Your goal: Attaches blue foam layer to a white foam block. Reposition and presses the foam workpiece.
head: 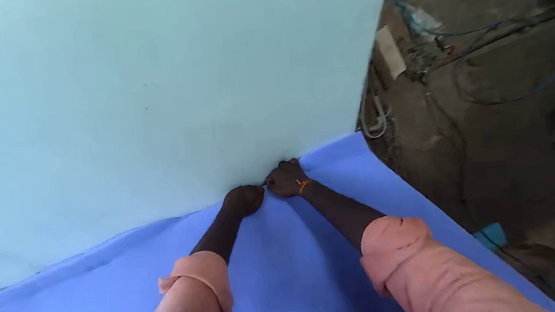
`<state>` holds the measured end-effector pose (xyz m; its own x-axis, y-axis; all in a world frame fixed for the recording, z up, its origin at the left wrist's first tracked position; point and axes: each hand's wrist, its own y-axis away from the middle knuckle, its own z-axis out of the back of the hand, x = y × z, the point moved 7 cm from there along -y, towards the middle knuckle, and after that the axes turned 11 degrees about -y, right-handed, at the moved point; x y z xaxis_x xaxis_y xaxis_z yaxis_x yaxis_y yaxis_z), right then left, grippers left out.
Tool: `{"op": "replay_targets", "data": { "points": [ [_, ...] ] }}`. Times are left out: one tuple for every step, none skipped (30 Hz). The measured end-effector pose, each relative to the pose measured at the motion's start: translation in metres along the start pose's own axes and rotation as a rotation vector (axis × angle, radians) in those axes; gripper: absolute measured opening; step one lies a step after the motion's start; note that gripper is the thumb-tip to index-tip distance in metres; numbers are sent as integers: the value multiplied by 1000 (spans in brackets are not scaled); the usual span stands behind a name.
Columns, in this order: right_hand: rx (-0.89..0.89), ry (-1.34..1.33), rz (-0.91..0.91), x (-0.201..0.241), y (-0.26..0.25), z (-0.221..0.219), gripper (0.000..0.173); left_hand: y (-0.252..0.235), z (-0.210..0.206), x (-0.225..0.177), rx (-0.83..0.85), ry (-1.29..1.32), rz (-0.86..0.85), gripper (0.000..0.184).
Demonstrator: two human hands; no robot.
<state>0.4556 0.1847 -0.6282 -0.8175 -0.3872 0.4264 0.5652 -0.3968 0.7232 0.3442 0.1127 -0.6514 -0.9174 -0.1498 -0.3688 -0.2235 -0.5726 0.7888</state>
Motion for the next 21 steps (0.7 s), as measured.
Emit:
{"op": "replay_targets", "data": {
  "points": [
    [-100, -87, 87, -4, 10, 8, 31, 1, 2, -3, 9, -5, 17, 62],
    [-190, -166, 167, -8, 19, 19, 29, 3, 6, -5, 27, -14, 37, 63],
    [-268, -197, 228, -14, 30, 29, 30, 4, 9, -8, 46, -38, 63, 62],
    [-336, -159, 246, -23, 42, 39, 32, 9, 15, -15, 78, -77, 111, 58],
    [-418, -65, 244, -37, 53, 49, 32, 17, 22, -28, 118, -127, 181, 52],
    [-462, 21, 213, -54, 61, 56, 34, 24, 31, -46, 135, -172, 244, 42],
    [-493, 78, 189, -71, 65, 61, 37, 27, 40, -63, 109, -200, 269, 33],
    [-514, 92, 186, -84, 67, 61, 39, 30, 49, -81, 32, -205, 231, 27],
    [-526, 82, 187, -90, 66, 59, 39, 32, 57, -97, -100, -211, 127, 24],
    [-531, 63, 196, -91, 64, 57, 38, 28, 62, -109, -243, -213, -3, 26],
    [-528, 44, 197, -91, 62, 57, 35, 20, 61, -117, -354, -200, -122, 36],
    [-511, 40, 182, -91, 61, 55, 33, 10, 53, -121, -409, -147, -203, 45],
    [-504, 38, 174, -92, 62, 52, 31, 1, 40, -122, -440, -64, -247, 49],
    [-502, 38, 172, -93, 62, 52, 31, -5, 30, -121, -475, -1, -267, 51],
    [-491, 30, 164, -92, 61, 53, 32, -8, 25, -119, -481, 28, -261, 52],
    [-455, 19, 141, -91, 59, 52, 33, -7, 24, -117, -434, 34, -238, 53],
    [-411, 15, 109, -89, 57, 52, 34, -6, 27, -116, -364, 27, -199, 53],
    [-342, 20, 67, -88, 53, 53, 34, -9, 33, -116, -289, 18, -154, 51],
    [-262, 32, 18, -89, 47, 53, 36, -15, 38, -115, -222, 9, -124, 49],
    [-173, 47, -44, -91, 40, 48, 40, -25, 37, -115, -163, 0, -112, 46],
    [-76, 61, -113, -93, 34, 37, 47, -35, 31, -115, -104, -20, -115, 45]
  ]
}}
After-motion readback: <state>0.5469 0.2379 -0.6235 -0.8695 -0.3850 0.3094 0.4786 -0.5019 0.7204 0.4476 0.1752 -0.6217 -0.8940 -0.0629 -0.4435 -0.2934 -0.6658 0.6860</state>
